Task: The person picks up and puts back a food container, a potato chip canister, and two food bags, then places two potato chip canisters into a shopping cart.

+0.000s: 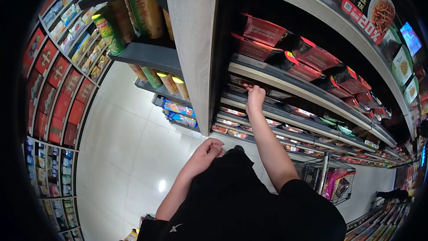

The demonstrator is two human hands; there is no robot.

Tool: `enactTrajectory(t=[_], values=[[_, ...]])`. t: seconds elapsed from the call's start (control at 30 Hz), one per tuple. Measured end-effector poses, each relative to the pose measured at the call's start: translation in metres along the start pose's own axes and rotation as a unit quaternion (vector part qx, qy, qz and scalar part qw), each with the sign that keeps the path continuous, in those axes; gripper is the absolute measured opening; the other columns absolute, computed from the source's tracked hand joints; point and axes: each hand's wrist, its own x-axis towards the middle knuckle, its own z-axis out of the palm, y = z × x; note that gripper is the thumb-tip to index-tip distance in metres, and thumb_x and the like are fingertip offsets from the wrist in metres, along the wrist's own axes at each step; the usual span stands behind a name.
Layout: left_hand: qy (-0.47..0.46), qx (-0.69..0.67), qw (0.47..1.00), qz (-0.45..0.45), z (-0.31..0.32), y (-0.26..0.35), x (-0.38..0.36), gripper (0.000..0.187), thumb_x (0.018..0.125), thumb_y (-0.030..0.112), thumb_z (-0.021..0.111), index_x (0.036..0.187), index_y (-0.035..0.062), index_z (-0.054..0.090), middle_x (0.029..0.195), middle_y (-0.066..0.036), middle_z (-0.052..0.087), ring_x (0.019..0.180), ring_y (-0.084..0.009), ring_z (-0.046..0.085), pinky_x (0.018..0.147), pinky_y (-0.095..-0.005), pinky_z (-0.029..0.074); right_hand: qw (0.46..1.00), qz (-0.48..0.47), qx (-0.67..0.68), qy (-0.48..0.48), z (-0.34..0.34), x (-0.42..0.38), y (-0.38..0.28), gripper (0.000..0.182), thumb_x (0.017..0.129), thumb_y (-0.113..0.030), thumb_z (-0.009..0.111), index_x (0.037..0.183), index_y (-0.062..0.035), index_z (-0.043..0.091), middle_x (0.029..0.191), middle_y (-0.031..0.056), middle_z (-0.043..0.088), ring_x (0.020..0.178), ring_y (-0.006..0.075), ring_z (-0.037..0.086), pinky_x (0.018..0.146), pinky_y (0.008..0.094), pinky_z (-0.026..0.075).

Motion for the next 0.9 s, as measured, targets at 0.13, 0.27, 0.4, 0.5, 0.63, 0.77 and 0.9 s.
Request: enactTrajectory(t=[0.13, 0.27, 0.4, 0.5, 0.63, 0.77, 0.9], values=[[-0.008, 0.003, 1.000, -0.002, 0.002, -0.003, 0.000, 0.022, 0.110, 0.010, 0.055, 0.128, -0.0015, 0.059, 0.108, -0.008, 0.069, 0.101, -0.0147, 0.067, 0.097, -0.0290, 0.053, 0.997, 0.017, -0.068, -0.044, -0.010, -0.002, -0.006, 0.032, 0.106, -0.013, 0.039, 0.105, 0.0106, 0.061, 0.103, 0.0221, 0.072, 0.100, 0.0304, 0.074, 0.099, 0.0388, 0.056], [-0.010, 0.006, 1.000, 0.000, 0.004, -0.004, -0.001, 0.021, 0.110, 0.010, 0.055, 0.128, -0.0009, 0.059, 0.106, -0.007, 0.069, 0.100, -0.0142, 0.067, 0.096, -0.0285, 0.052, 0.988, 0.102, -0.076, -0.083, -0.008, -0.018, -0.031, 0.035, 0.110, -0.021, 0.039, 0.106, 0.0058, 0.061, 0.106, 0.0220, 0.075, 0.107, 0.0322, 0.076, 0.098, 0.0367, 0.055], [-0.005, 0.016, 1.000, -0.020, 0.002, 0.002, -0.004, 0.021, 0.110, 0.012, 0.058, 0.127, -0.0006, 0.060, 0.108, -0.007, 0.069, 0.102, -0.0136, 0.067, 0.095, -0.0288, 0.054, 0.971, 0.138, -0.132, -0.142, -0.046, -0.038, -0.042, 0.045, 0.112, -0.048, 0.052, 0.105, -0.0036, 0.061, 0.104, 0.0149, 0.075, 0.088, 0.0199, 0.076, 0.078, 0.0299, 0.058], [0.011, 0.004, 1.000, -0.019, -0.002, 0.000, -0.004, 0.021, 0.110, 0.013, 0.058, 0.127, -0.0003, 0.060, 0.107, -0.007, 0.069, 0.101, -0.0137, 0.068, 0.094, -0.0291, 0.055, 0.978, 0.116, -0.160, -0.061, -0.096, -0.048, -0.055, 0.039, 0.111, -0.043, 0.056, 0.107, -0.0044, 0.059, 0.097, 0.0122, 0.073, 0.081, 0.0191, 0.074, 0.072, 0.0303, 0.060], [0.003, 0.003, 1.000, -0.020, -0.007, -0.003, 0.002, 0.021, 0.111, 0.014, 0.058, 0.126, -0.0001, 0.060, 0.107, -0.007, 0.070, 0.100, -0.0137, 0.068, 0.094, -0.0294, 0.055, 0.991, 0.064, -0.027, 0.111, -0.158, -0.022, -0.077, 0.030, 0.110, -0.035, 0.055, 0.113, -0.0055, 0.056, 0.084, 0.0064, 0.066, 0.064, 0.0147, 0.063, 0.066, 0.0333, 0.063], [-0.028, 0.019, 0.999, -0.033, 0.001, -0.001, 0.011, 0.021, 0.111, 0.014, 0.058, 0.127, 0.0004, 0.060, 0.107, -0.007, 0.070, 0.100, -0.0136, 0.068, 0.094, -0.0294, 0.055, 0.990, 0.081, 0.011, 0.117, -0.179, 0.006, -0.107, 0.043, 0.111, -0.039, 0.045, 0.114, 0.0014, 0.059, 0.093, 0.0112, 0.070, 0.066, 0.0162, 0.061, 0.072, 0.0401, 0.065], [-0.063, 0.032, 0.997, -0.032, 0.010, -0.001, 0.016, 0.020, 0.112, 0.013, 0.054, 0.127, 0.0008, 0.060, 0.106, -0.006, 0.069, 0.100, -0.0142, 0.067, 0.095, -0.0302, 0.054, 0.993, 0.085, -0.062, 0.050, -0.158, 0.016, -0.114, 0.044, 0.112, -0.031, 0.040, 0.114, 0.0093, 0.058, 0.103, 0.0189, 0.070, 0.067, 0.0196, 0.063, 0.076, 0.0433, 0.067]])
